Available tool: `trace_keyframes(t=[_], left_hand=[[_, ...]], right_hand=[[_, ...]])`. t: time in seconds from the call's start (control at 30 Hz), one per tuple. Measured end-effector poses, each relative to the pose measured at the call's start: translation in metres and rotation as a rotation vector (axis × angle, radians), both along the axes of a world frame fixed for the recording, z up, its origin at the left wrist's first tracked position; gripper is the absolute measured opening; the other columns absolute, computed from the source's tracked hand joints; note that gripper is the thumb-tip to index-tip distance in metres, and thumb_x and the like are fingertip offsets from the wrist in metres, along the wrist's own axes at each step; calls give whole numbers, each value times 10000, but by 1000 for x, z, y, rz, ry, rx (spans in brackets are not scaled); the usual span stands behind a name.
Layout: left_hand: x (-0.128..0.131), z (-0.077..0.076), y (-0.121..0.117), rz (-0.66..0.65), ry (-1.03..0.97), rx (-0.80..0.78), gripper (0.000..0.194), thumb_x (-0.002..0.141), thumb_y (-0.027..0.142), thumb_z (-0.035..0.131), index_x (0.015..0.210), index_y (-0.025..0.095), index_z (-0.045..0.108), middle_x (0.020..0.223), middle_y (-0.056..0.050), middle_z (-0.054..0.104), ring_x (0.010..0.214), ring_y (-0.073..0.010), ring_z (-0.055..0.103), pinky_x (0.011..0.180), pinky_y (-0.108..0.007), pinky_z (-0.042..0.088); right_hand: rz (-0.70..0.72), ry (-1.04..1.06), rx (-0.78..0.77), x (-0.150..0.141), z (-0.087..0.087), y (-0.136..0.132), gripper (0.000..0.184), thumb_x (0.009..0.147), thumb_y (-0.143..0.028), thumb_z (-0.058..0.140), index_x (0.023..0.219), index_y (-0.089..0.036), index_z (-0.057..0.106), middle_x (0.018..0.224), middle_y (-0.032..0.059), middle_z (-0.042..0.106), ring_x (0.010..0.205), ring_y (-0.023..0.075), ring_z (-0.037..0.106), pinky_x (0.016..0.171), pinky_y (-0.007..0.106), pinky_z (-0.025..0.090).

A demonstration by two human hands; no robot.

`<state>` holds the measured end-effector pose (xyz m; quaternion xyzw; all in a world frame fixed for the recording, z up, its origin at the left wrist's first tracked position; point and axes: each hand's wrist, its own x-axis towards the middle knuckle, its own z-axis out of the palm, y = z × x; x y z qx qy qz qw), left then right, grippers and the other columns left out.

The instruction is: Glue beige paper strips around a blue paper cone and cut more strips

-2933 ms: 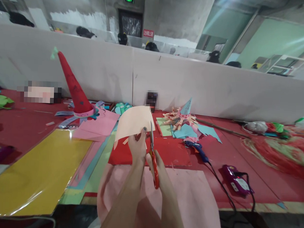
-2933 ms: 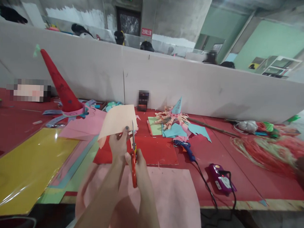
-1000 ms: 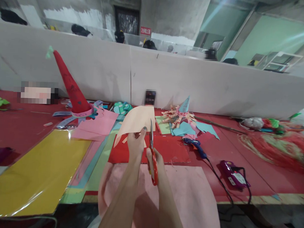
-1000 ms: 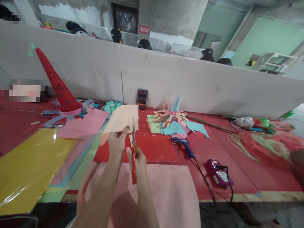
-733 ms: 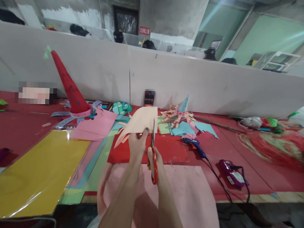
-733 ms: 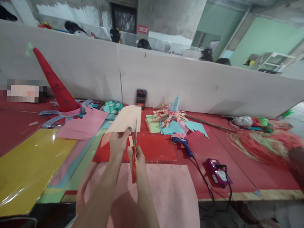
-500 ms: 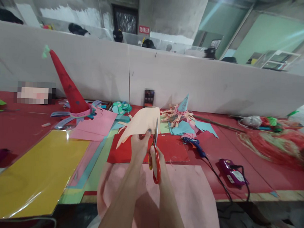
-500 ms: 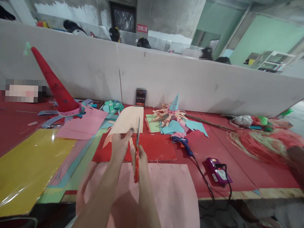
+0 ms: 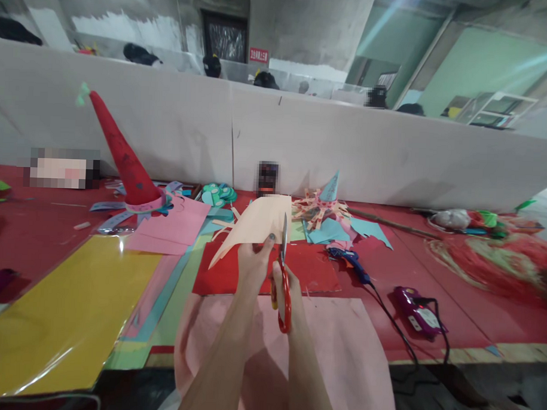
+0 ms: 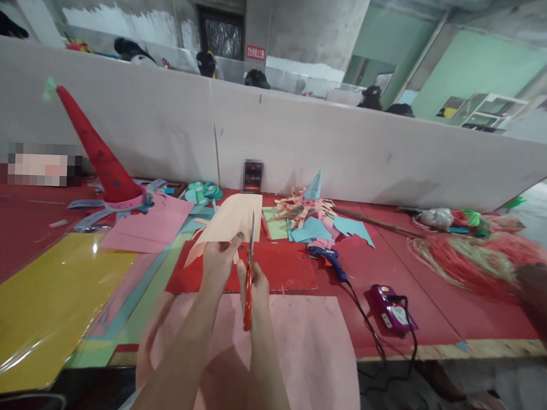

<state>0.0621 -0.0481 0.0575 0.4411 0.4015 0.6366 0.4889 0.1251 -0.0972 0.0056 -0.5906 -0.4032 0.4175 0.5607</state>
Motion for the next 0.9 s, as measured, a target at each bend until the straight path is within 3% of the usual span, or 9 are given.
trace_keyframes(t=[0.27, 0.57, 0.9], left_hand=[[0, 1, -1, 2, -28, -41, 401, 624, 293, 708, 982, 132, 626, 917, -97, 683, 863, -209, 633, 765, -293, 486], [0, -1, 1, 1, -19, -14, 439, 638, 281, 698, 1042, 132, 614, 903, -94, 689, 891, -218, 635, 792, -299, 488], [2, -4, 3, 0, -40, -19, 398, 654, 292, 675, 1007, 115, 624, 902, -105, 690, 917, -225, 630, 784, -301, 494]], right_hand=[[10, 84, -63, -1, 4, -3, 440, 710, -622, 498, 611, -204, 399, 395, -83, 320, 326, 63, 312, 321, 188, 258], [10, 184, -138, -4, 8, -4, 481, 634, -653, 551, 605, -208, 370, 391, -94, 295, 286, 58, 296, 271, 190, 246], [10, 90, -44, -4, 4, -4, 438, 717, -609, 501, 608, -202, 385, 415, -78, 309, 353, 60, 290, 329, 190, 233]])
